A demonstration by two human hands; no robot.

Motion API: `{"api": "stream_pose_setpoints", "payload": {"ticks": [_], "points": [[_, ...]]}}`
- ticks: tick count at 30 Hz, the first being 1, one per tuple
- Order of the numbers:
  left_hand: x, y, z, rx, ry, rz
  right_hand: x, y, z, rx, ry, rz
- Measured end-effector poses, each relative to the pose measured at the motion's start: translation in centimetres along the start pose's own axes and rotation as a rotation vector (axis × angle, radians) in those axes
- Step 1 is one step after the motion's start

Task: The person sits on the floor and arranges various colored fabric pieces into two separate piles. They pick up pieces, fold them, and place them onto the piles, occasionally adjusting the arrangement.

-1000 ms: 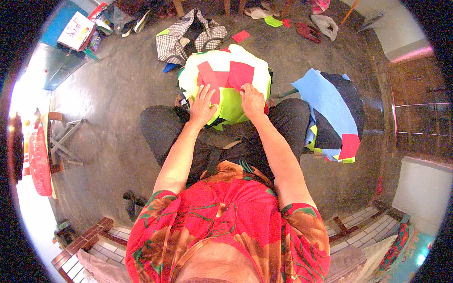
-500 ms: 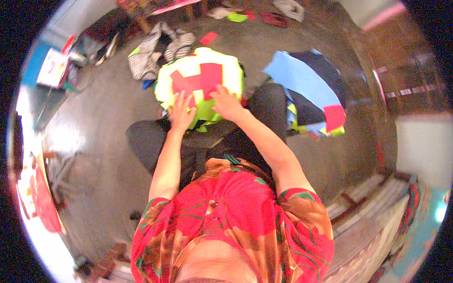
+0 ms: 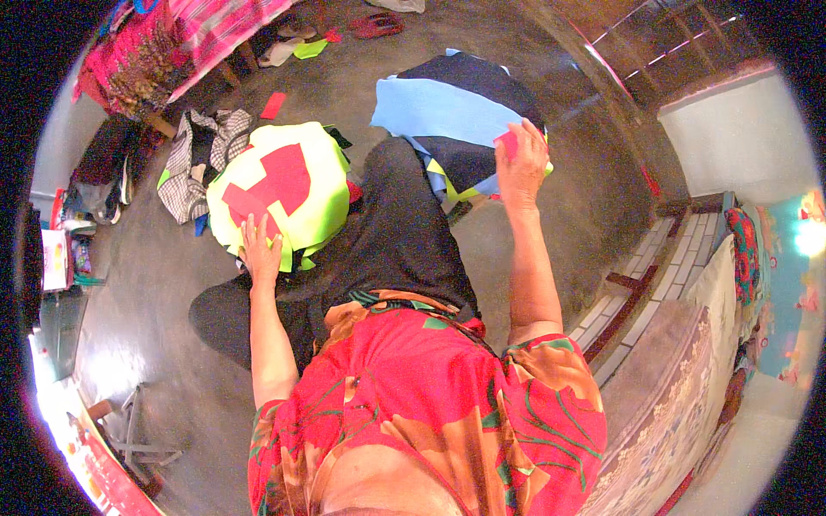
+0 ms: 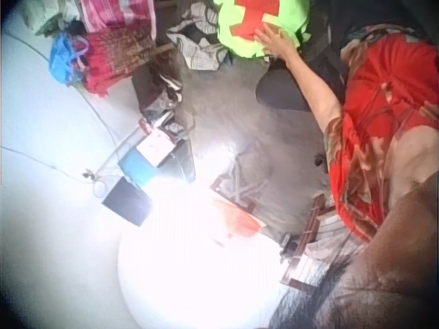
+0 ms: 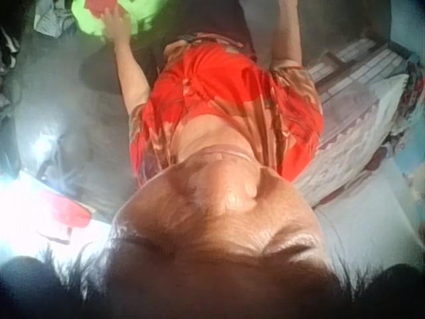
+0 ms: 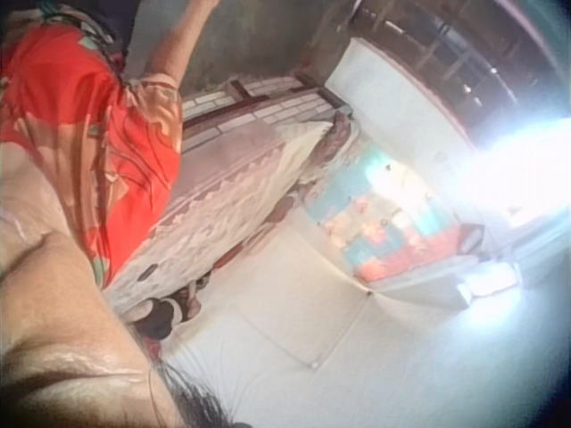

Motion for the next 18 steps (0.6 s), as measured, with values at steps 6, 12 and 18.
{"api": "stream_pose_setpoints", "payload": {"ticks": [6,12,18], "points": [[-0.2,0.1,0.0,0.009,-0.012,-0.018,-2.8,-4.7,-3.5,-0.031,0.208,-0.134],[-0.1,-0.1,0.2,0.016,-0.017,-0.029,-3.1,-4.4,-4.0,-0.101,0.106,-0.072],[-0.3,-0.3,0.4,-0.017,-0.025,-0.048,-2.2,-6.3,-1.6,-0.001,0.026,-0.312]]}}
Point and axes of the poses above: each hand's wrist, its own x-axis towards the middle knuckle, its own z-axis out of the back of the hand, y = z × x, the point moved 10 cm from there along x, towards the middle knuckle, and after that the axes turned 7 degrees about -x, right-handed, at the moved point
